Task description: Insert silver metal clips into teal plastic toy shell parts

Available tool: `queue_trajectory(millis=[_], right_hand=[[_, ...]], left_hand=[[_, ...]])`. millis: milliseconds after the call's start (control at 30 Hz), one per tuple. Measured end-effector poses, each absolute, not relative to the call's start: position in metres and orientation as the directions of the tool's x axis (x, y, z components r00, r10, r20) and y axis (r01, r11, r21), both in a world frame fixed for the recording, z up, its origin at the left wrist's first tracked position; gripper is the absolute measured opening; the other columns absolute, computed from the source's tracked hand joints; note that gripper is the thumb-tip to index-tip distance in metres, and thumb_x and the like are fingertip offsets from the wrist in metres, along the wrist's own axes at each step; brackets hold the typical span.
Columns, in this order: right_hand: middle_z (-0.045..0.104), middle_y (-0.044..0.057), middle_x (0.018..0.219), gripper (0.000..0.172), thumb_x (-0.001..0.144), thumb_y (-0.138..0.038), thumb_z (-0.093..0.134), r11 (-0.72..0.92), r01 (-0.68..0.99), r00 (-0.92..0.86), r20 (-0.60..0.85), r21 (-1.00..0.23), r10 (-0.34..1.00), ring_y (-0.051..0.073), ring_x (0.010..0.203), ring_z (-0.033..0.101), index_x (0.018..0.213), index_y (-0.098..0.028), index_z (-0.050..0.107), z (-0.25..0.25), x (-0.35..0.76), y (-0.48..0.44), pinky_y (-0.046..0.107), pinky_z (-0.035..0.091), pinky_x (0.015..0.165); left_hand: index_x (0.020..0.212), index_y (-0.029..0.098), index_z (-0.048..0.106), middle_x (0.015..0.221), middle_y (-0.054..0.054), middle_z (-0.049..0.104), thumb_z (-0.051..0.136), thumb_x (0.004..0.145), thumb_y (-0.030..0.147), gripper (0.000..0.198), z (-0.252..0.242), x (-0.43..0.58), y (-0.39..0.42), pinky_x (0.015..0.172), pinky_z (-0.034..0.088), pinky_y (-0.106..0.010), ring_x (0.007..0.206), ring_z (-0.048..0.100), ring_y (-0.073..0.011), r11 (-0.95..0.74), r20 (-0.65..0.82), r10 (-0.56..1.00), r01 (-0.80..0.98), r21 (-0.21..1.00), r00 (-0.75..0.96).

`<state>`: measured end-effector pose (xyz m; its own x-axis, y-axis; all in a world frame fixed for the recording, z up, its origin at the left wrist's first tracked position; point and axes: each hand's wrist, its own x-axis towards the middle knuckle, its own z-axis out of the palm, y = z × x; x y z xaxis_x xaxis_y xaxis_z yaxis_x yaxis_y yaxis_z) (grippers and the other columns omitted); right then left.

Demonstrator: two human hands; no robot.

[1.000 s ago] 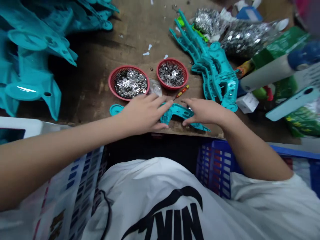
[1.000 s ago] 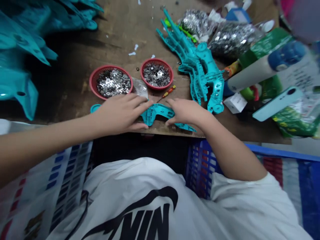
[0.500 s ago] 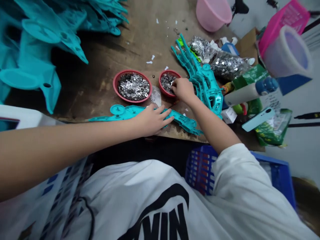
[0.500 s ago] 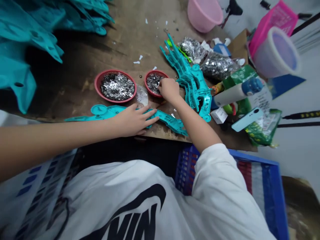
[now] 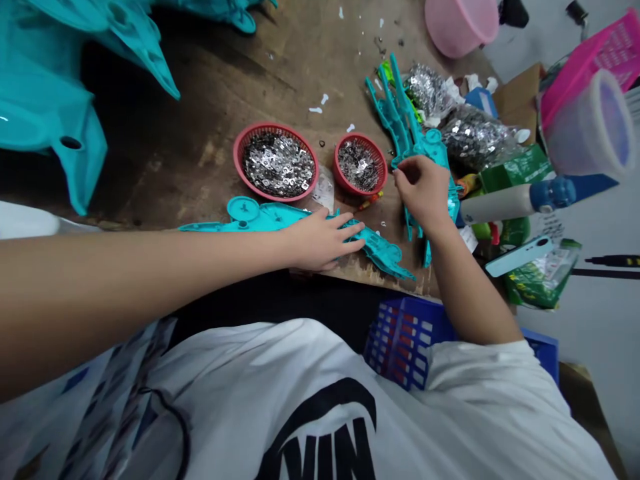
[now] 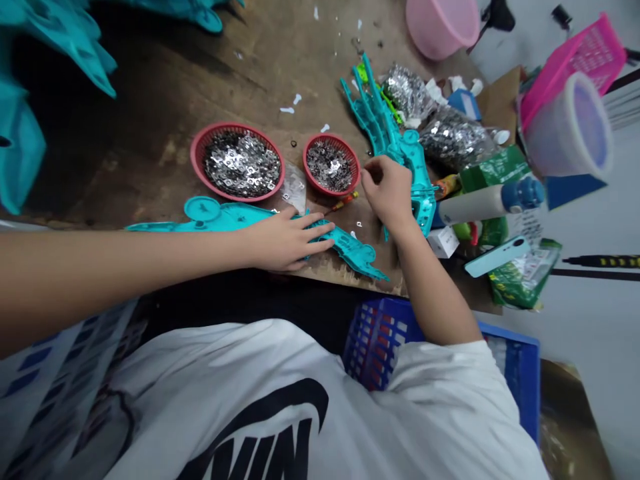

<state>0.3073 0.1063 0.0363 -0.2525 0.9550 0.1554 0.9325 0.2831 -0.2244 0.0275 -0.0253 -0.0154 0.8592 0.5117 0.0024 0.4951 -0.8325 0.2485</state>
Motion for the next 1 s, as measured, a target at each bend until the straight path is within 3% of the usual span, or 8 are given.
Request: queue_trajectory(millis=[133, 267, 500, 667, 800, 1000], right_hand=[[0.091, 0.009, 0.103, 0.022, 0.105, -0.050, 0.089, 0.269, 0.829, -0.228, 0.142, -0.491, 0.963, 0.033, 0.093, 0.088, 0.112, -0.029, 0.084, 0.038, 0.328, 0.064, 0.054, 0.078, 0.092], [0.090, 0.007, 0.105, 0.029, 0.106, -0.056, 0.093, 0.149, 0.734, -0.204, -0.006, -0.662, 0.979, 0.033, 0.098, 0.091, 0.113, -0.030, 0.082, 0.034, 0.328, 0.040, 0.052, 0.079, 0.091], [0.095, 0.017, 0.125, 0.040, 0.121, -0.063, 0.076, 0.145, 0.843, -0.163, 0.011, -0.518, 0.987, 0.040, 0.118, 0.091, 0.140, -0.031, 0.092, 0.050, 0.318, 0.053, 0.059, 0.074, 0.107], [0.098, 0.013, 0.125, 0.041, 0.120, -0.063, 0.079, 0.207, 0.867, -0.306, -0.157, -0.454, 0.939, 0.040, 0.125, 0.091, 0.144, -0.037, 0.098, 0.063, 0.309, 0.047, 0.056, 0.073, 0.110], [0.098, 0.008, 0.115, 0.041, 0.116, -0.053, 0.086, 0.174, 0.886, -0.321, -0.296, -0.431, 0.900, 0.038, 0.114, 0.093, 0.151, -0.035, 0.097, 0.056, 0.304, 0.041, 0.057, 0.076, 0.108], [0.097, 0.007, 0.108, 0.026, 0.113, -0.042, 0.092, 0.168, 0.879, -0.338, -0.335, -0.445, 0.880, 0.035, 0.105, 0.093, 0.133, -0.029, 0.100, 0.041, 0.303, 0.042, 0.052, 0.075, 0.102]], left_hand=[[0.190, 0.027, 0.069, 0.205, -0.022, 0.057, 0.078, 0.118, 0.031, 0.073, -0.013, 0.029, -0.033, 0.125, 0.068, -0.063, 0.184, 0.059, -0.0508, -0.817, -0.018, 0.532, 0.519, 0.249, 0.846], [0.191, 0.026, 0.068, 0.204, -0.022, 0.057, 0.076, 0.117, 0.027, 0.075, -0.006, 0.029, -0.039, 0.129, 0.066, -0.069, 0.183, 0.058, -0.0534, -0.792, -0.060, 0.570, 0.567, 0.227, 0.820], [0.189, 0.024, 0.070, 0.202, -0.025, 0.058, 0.072, 0.114, 0.026, 0.075, -0.007, 0.027, -0.041, 0.122, 0.069, -0.073, 0.176, 0.060, -0.0557, -0.682, -0.052, 0.699, 0.687, 0.251, 0.713], [0.188, 0.028, 0.070, 0.204, -0.023, 0.056, 0.069, 0.117, 0.030, 0.071, -0.009, 0.025, -0.041, 0.123, 0.068, -0.077, 0.177, 0.059, -0.0563, -0.642, -0.052, 0.733, 0.715, 0.275, 0.678], [0.187, 0.027, 0.072, 0.207, -0.025, 0.051, 0.073, 0.117, 0.034, 0.070, -0.007, 0.023, -0.045, 0.126, 0.065, -0.082, 0.180, 0.057, -0.0601, -0.648, -0.061, 0.729, 0.716, 0.259, 0.682], [0.192, 0.022, 0.069, 0.208, -0.028, 0.049, 0.070, 0.118, 0.029, 0.075, -0.019, 0.021, -0.050, 0.137, 0.055, -0.089, 0.187, 0.052, -0.0624, -0.647, -0.030, 0.738, 0.719, 0.252, 0.675]])
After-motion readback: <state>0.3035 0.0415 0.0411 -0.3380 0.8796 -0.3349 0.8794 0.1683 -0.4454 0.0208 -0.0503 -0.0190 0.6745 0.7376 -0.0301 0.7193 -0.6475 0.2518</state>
